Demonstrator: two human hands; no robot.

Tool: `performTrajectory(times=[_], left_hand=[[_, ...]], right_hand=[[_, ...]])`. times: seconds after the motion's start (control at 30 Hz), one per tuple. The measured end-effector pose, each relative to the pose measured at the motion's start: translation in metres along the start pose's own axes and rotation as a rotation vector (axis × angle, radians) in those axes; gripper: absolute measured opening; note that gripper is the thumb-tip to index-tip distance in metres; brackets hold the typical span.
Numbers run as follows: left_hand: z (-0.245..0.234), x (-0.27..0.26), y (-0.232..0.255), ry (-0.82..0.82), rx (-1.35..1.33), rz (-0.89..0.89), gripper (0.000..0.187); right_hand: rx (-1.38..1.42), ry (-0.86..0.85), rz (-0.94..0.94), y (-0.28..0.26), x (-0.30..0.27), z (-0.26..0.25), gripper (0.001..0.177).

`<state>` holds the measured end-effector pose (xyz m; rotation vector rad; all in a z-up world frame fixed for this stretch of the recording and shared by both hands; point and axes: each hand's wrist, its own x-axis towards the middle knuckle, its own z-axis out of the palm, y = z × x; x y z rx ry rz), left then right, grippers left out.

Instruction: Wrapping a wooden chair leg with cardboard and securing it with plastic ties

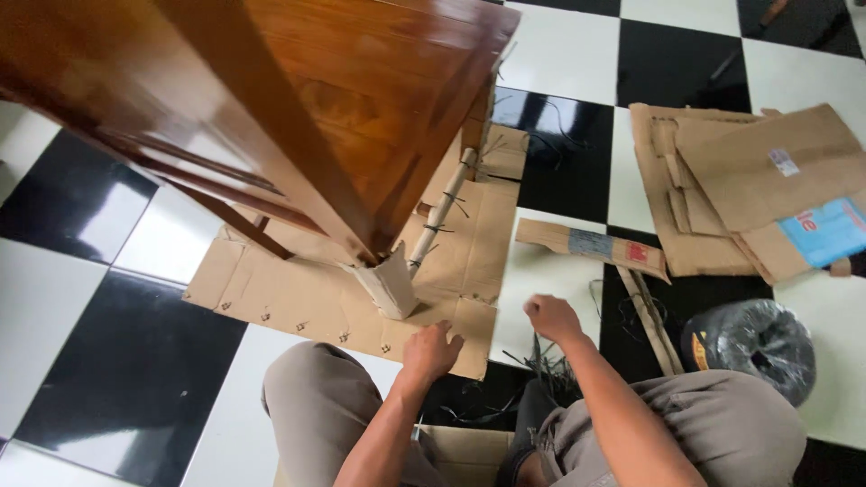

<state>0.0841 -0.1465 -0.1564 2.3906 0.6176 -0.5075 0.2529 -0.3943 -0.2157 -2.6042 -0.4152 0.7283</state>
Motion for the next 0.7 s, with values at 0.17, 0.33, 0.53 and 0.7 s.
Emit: performTrajectory(times=[0.17,0.33,0.53,0.7], left_hand=[[-0.002,-0.013,0.029,-0.072,0.028,0.083,0.048],[-0.002,-0.015,0.036,-0.114,0.063,0.103,0.046],[-0.007,-0.017,0.032,-0.134,0.071,0.085,0.047],[-0.016,-0.021,0.034,-0.09,0.009,0.092,0.046]], right_hand=[[-0.164,-0.296,0.121,0.052,-0.006,0.046,0.034],[-0.181,-0.444,0.185,0.112,0.008,0.129,0.045],[-0.352,-0.376,0.056,0.047,-0.012,0.063,0.044],[0.387,0.035,0.053,-0.042,-0.034,-0.029,0.028]])
